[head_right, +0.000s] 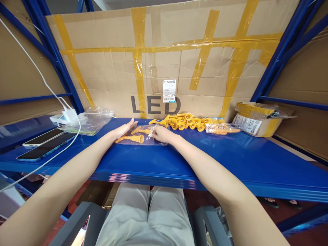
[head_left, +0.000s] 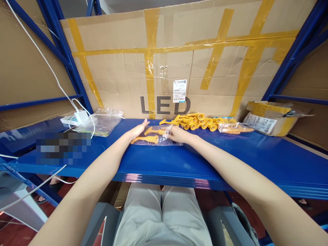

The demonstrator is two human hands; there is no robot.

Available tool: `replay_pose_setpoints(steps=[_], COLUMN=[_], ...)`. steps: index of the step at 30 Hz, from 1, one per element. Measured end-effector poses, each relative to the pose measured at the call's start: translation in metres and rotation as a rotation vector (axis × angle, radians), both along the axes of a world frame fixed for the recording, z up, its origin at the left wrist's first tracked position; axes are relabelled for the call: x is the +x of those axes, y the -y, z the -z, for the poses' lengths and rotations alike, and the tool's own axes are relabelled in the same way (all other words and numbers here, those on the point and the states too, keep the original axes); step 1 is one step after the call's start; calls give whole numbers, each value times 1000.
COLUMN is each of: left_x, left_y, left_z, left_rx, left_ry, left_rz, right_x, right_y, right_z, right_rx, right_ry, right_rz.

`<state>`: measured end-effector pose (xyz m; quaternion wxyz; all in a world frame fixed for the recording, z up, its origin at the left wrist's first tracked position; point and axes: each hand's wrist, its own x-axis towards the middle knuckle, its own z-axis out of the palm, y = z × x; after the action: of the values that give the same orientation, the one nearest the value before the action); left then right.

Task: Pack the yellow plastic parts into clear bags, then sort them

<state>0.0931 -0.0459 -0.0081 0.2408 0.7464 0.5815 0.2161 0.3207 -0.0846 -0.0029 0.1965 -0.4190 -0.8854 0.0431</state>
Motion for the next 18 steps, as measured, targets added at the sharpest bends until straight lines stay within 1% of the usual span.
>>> replay_pose_setpoints(steps=[2,4,7,11,13,18], left_x=[2,5,7,9,9,9], left_y=[0,0,1,2,2,-1], left_z=[0,1,2,1,1,0], left_rx=[-40,-95,-150,-164,-155,-112], left_ry=[89,210,335,361,364,318], left_rz=[17,43,63,59,64,53], right_x=[-1,-2,-4,-9,-10,-11], right_y=[-4,-8,-14,-20,-21,-19], right_z=[3,5,10,19,23,26], right_rx=[42,56,15,-47,-75,-208], right_ry=[-69,-137,-230,-396,-478,-639], right_rz=[-38,-43,-14,32,31,25])
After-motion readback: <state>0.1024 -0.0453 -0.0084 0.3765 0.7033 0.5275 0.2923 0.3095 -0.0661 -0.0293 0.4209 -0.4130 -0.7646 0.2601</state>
